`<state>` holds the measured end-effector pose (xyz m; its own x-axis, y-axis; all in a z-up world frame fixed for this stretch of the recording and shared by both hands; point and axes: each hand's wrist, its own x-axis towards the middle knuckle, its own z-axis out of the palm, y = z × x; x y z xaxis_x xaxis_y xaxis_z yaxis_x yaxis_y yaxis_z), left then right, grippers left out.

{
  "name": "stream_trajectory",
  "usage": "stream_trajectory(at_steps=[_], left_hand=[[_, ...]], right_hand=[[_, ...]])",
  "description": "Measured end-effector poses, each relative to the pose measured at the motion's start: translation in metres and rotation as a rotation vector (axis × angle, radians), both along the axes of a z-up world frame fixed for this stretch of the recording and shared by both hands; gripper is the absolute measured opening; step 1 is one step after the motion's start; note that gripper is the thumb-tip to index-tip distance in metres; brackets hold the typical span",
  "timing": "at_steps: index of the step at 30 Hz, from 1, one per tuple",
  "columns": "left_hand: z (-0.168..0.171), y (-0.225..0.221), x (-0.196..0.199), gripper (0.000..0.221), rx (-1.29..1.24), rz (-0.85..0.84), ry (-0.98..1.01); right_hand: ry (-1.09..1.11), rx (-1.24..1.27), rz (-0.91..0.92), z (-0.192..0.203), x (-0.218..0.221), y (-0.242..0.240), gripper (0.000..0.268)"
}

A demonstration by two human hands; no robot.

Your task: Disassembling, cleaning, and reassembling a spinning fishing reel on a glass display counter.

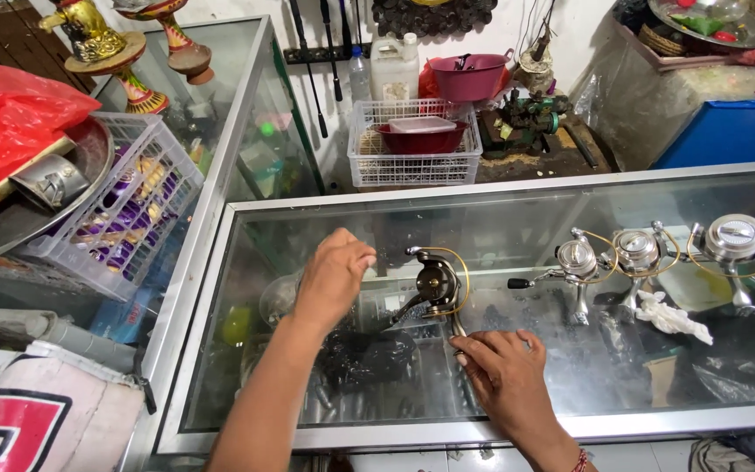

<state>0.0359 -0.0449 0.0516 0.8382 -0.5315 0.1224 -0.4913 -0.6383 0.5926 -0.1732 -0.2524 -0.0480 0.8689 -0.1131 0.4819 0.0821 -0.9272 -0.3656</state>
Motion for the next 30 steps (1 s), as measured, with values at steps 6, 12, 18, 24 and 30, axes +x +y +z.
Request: stream_trajectory(at_steps=[6,12,18,24,30], left_hand=[[-0.026,0.007,0.045,0.016,0.104,-0.053,-0.036],[-0.016,0.0,0.046,0.026,0.352,-0.042,0.016],[-0.034,-0.002,0.058,0.043,0.565,-0.108,-0.077],[-0.025,-0.002,0.055,0.051,0.549,-0.132,-0.015],[-0.016,-0.007,0.055,0.048,0.624,-0.149,0.074]], right_hand=[[0.022,-0.01,-0.026,0.001,-0.001,0.001,0.024],[0.024,-0.009,-0.022,-0.001,0.0,0.0,0.024],[0.019,-0.003,-0.016,0.001,-0.001,0.001,0.022],[0.029,0.017,0.003,0.001,-0.002,0.0,0.026],[0.014,0.033,0.013,0.003,-0.002,0.001,0.023]])
